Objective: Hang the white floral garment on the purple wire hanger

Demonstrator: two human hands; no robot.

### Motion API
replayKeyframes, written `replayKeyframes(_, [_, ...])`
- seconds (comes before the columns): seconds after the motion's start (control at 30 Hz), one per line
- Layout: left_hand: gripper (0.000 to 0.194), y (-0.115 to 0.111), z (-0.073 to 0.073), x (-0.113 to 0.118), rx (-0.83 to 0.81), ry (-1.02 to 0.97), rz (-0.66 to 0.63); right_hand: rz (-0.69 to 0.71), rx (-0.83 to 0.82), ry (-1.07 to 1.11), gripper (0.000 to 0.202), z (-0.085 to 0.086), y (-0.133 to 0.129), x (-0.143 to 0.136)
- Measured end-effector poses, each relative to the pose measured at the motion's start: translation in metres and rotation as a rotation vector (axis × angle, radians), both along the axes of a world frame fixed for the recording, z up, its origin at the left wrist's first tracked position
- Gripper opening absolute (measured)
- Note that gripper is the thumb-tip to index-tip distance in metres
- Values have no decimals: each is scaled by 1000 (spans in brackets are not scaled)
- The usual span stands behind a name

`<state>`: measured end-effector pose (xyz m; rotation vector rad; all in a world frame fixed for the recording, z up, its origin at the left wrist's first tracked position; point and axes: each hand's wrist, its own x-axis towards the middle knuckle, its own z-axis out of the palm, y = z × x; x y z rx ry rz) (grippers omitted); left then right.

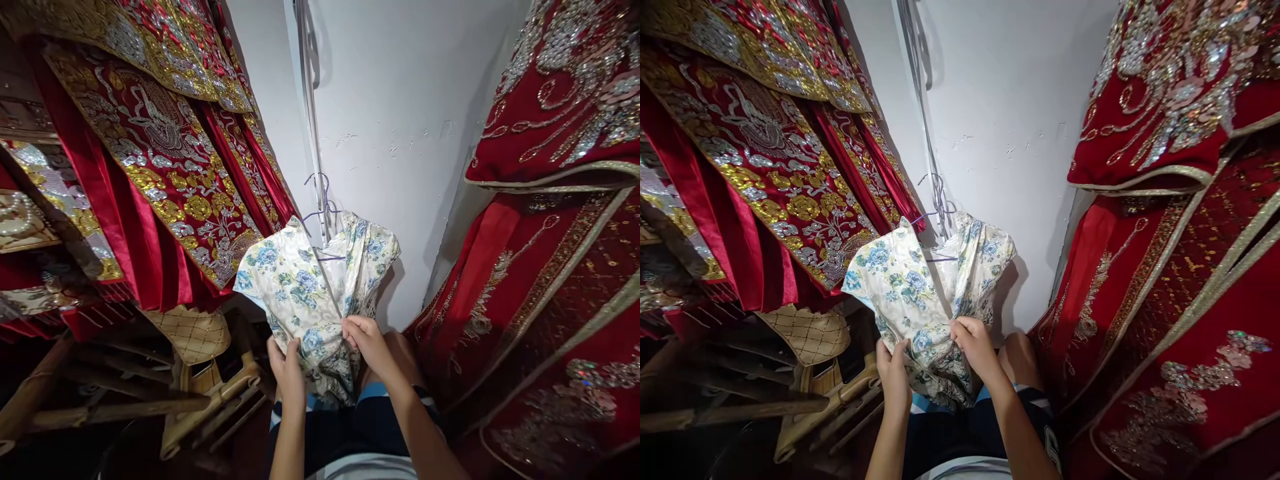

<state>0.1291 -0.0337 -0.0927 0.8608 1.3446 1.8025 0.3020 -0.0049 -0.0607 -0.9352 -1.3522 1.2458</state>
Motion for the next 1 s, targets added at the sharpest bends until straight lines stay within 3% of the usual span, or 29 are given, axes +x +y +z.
replayKeyframes(0.07, [44,-3,2,8,148,229,249,12,-3,-88,42,4,-5,7])
replayKeyframes(0.1, [41,-4,2,16,212,340,268,37,-6,-125,41,6,-7,8])
replayKeyframes(0.23, [20,-3,2,49,328,558,-110,141,-39,-189,35,8,-15,9])
replayKeyframes(0.4, [14,4,1,62,368,602,-198,274,-157,-98,36,18,1,23])
replayKeyframes(0.5, [14,6,4,59,347,706,-292,254,-221,141,30,48,35,31])
replayKeyframes(0.63, [15,8,9,59,268,823,-421,204,-388,486,21,123,91,30])
replayKeyframes(0.7, [15,10,12,60,223,920,-489,168,-383,543,22,160,109,28])
replayKeyframes(0.77, [15,12,17,59,190,1012,-535,167,-391,552,24,184,117,27])
replayKeyframes(0.83, [14,16,25,55,182,1045,-589,199,-368,499,21,194,114,28])
replayKeyframes(0.9, [10,22,39,49,216,1002,-630,231,-290,415,17,192,104,31])
replayKeyframes(1.0, [19,40,78,39,329,875,-507,189,-166,306,17,182,88,35])
